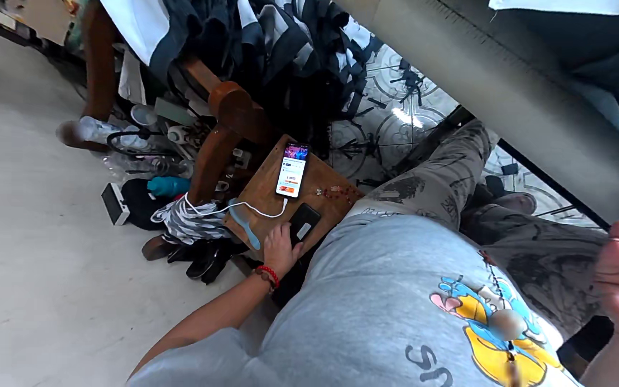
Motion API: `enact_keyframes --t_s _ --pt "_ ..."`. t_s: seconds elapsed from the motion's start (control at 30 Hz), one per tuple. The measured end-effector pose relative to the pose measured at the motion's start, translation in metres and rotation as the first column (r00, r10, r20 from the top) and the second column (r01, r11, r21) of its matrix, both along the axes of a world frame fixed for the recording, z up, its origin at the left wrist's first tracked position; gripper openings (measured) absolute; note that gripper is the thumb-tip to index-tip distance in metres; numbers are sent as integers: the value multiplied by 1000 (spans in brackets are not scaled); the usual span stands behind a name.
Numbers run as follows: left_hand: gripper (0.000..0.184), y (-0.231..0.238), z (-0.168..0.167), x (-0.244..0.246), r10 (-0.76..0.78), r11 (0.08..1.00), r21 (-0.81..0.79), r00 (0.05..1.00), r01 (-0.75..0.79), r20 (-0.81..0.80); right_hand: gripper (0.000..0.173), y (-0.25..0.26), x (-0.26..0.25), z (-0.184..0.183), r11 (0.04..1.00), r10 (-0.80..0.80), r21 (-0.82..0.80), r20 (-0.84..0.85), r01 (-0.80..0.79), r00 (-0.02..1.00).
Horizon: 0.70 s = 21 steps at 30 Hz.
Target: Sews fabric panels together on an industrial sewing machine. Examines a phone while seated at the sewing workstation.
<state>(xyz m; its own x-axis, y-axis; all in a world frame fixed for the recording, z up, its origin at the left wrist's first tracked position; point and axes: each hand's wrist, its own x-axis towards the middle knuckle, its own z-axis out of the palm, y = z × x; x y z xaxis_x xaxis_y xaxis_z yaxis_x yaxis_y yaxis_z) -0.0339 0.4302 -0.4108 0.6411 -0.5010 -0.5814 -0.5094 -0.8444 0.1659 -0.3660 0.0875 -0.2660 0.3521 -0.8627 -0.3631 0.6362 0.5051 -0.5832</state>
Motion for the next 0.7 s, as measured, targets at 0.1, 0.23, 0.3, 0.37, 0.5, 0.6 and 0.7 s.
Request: enact_keyframes --t_s 0.1,0.23,0.3,0.37,0.5,0.6,0.7 --pt "83 -8 -3 5 35 996 79 999 -33 -20 64 -1 -3 -2 999 32 -10 5 -32 999" --pt "87 -4 -5 6 -47 994 100 999 49 -19 64 -1 -2 -1 1000 19 2 4 -19 1000" --pt "89 3 -6 6 -68 995 79 998 67 9 61 -2 -2 -2 1000 -12 26 -19 13 1000" --pt "90 15 -5 5 -86 996 -14 994 88 69 60 -2 -1 -2 1000 -21 23 -24 22 999" --pt "86 39 1 17 -108 951 -266 974 160 202 62 -2 -2 -2 999 37 -28 -51 -38 998" --pt "85 49 5 33 -156 915 -326 953 239 261 61 -1 -1 -3 998 29 -56 -38 -31 999" --pt "85 56 9 47 -198 896 -345 947 280 253 61 -1 0 -4 999 23 -42 -12 -24 1000"
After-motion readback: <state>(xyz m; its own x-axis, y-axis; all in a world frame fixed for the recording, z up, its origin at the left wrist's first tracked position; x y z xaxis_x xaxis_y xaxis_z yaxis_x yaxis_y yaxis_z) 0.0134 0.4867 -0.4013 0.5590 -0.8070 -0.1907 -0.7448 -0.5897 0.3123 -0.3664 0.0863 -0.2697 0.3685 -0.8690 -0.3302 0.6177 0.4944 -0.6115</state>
